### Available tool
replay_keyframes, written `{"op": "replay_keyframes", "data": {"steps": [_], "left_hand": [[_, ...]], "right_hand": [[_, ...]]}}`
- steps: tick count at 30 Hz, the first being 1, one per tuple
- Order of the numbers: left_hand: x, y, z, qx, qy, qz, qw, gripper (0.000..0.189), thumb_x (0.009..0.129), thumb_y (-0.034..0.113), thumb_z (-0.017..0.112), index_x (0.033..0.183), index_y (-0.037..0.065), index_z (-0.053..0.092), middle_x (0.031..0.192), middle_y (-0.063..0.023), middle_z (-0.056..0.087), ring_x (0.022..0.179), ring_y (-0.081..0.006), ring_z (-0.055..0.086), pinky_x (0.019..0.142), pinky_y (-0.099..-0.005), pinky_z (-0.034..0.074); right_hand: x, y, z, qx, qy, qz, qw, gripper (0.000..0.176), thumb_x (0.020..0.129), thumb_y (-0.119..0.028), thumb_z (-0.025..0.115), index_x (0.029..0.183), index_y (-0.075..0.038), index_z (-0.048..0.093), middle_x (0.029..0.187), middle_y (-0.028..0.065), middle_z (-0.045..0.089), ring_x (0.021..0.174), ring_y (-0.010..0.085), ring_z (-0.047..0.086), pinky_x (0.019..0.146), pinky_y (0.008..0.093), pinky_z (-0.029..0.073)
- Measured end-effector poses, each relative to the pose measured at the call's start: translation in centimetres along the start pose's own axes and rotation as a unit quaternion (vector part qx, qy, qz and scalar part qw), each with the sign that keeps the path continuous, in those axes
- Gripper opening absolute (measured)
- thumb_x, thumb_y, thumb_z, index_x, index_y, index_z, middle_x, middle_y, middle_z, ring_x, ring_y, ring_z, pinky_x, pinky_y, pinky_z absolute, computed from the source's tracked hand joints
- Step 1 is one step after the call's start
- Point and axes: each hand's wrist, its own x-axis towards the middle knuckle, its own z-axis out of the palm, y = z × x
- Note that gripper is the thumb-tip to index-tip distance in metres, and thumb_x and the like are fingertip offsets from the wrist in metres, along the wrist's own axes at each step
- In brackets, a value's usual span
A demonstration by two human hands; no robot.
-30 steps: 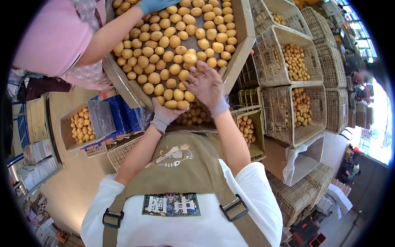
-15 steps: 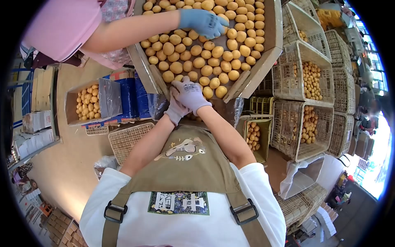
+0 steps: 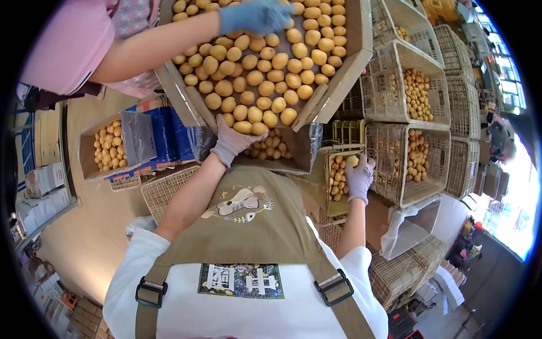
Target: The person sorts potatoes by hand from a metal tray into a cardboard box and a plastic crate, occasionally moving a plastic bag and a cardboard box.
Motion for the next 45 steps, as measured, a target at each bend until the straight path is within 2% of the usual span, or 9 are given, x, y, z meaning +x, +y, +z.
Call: {"op": "replay_keyframes", "data": {"steps": [7, 15, 21, 23, 26, 34, 39, 42, 45], "left_hand": [[-0.2, 0.0, -0.5, 0.034, -0.025, -0.003, 0.999, 0.106, 0.082, 0.086, 0.035, 0.156, 0.012, 0.018, 0.160, -0.0214, 0.019, 0.143, -0.0540, 0.020, 0.111, -0.0730, 0.023], [-0.7, -0.4, -0.4, 0.064, -0.014, 0.028, 0.997, 0.089, 0.089, 0.074, 0.035, 0.153, 0.013, 0.027, 0.158, -0.0191, 0.028, 0.142, -0.0495, 0.028, 0.108, -0.0730, 0.029], [-0.9, -0.5, -0.3, 0.048, -0.010, 0.041, 0.998, 0.086, 0.091, 0.075, 0.032, 0.154, 0.017, 0.026, 0.159, -0.0144, 0.026, 0.145, -0.0442, 0.027, 0.108, -0.0726, 0.030], [-1.3, -0.6, 0.6, 0.038, -0.002, 0.033, 0.999, 0.089, 0.090, 0.079, 0.029, 0.155, 0.017, 0.026, 0.161, -0.0142, 0.023, 0.145, -0.0438, 0.027, 0.107, -0.0735, 0.030], [-0.9, -0.8, 0.2, 0.107, -0.038, 0.079, 0.990, 0.091, 0.089, 0.080, 0.027, 0.155, 0.018, 0.025, 0.161, -0.0143, 0.023, 0.145, -0.0451, 0.027, 0.106, -0.0749, 0.029], [-0.8, -0.6, 1.0, 0.028, 0.003, 0.013, 1.000, 0.095, 0.086, 0.083, 0.028, 0.154, 0.017, 0.026, 0.159, -0.0156, 0.025, 0.144, -0.0452, 0.026, 0.109, -0.0728, 0.025], [-0.6, -0.5, 0.7, 0.092, -0.069, 0.054, 0.992, 0.092, 0.088, 0.080, 0.028, 0.153, 0.016, 0.026, 0.159, -0.0172, 0.025, 0.144, -0.0463, 0.027, 0.108, -0.0741, 0.027], [-1.1, -0.5, 1.3, 0.050, 0.014, 0.036, 0.998, 0.090, 0.088, 0.079, 0.028, 0.153, 0.017, 0.028, 0.159, -0.0155, 0.027, 0.144, -0.0451, 0.028, 0.106, -0.0737, 0.029], [-1.3, -0.7, 0.8, 0.059, -0.011, 0.033, 0.998, 0.090, 0.088, 0.079, 0.027, 0.153, 0.017, 0.029, 0.159, -0.0136, 0.027, 0.144, -0.0447, 0.028, 0.105, -0.0734, 0.030]], "right_hand": [[2.3, -17.5, 1.3, 0.132, 0.135, -0.386, 0.903, 0.016, 0.084, -0.016, 0.066, 0.100, -0.014, 0.069, 0.080, 0.0079, 0.066, 0.076, 0.0295, 0.066, 0.068, 0.0433, 0.051], [8.2, -25.9, 5.1, -0.143, -0.183, -0.302, 0.925, 0.038, 0.090, -0.035, 0.060, 0.112, -0.004, 0.066, 0.104, 0.0182, 0.072, 0.097, 0.0351, 0.070, 0.085, 0.0444, 0.055], [4.8, -21.6, 0.5, 0.115, -0.078, -0.369, 0.919, 0.035, 0.084, -0.038, 0.068, 0.104, -0.009, 0.066, 0.085, 0.0101, 0.072, 0.082, 0.0311, 0.070, 0.076, 0.0398, 0.053], [7.8, -17.0, -0.1, 0.170, 0.149, -0.495, 0.839, 0.021, 0.082, -0.018, 0.075, 0.100, -0.009, 0.069, 0.075, 0.0071, 0.069, 0.065, 0.0238, 0.068, 0.057, 0.0350, 0.052], [13.3, -10.9, -3.2, 0.281, 0.133, -0.152, 0.938, 0.013, 0.089, -0.007, 0.067, 0.102, -0.003, 0.069, 0.087, 0.0098, 0.073, 0.077, 0.0145, 0.069, 0.070, 0.0286, 0.056], [3.1, -17.4, 2.8, -0.031, 0.071, -0.502, 0.861, 0.032, 0.081, -0.028, 0.069, 0.111, -0.019, 0.062, 0.096, 0.0043, 0.067, 0.093, 0.0282, 0.064, 0.106, 0.0591, 0.034], [4.2, -19.4, 4.1, -0.059, -0.027, -0.462, 0.885, 0.034, 0.080, -0.026, 0.069, 0.113, -0.020, 0.064, 0.094, 0.0045, 0.065, 0.094, 0.0287, 0.065, 0.105, 0.0569, 0.035], [5.9, -17.4, -1.3, 0.105, 0.114, -0.545, 0.824, 0.036, 0.074, -0.016, 0.069, 0.109, -0.017, 0.066, 0.091, 0.0058, 0.066, 0.086, 0.0279, 0.064, 0.089, 0.0461, 0.048], [9.7, -13.9, -4.4, 0.033, 0.266, -0.321, 0.908, 0.030, 0.071, -0.007, 0.069, 0.101, -0.016, 0.070, 0.095, 0.0063, 0.069, 0.087, 0.0286, 0.064, 0.082, 0.0429, 0.051]]}}
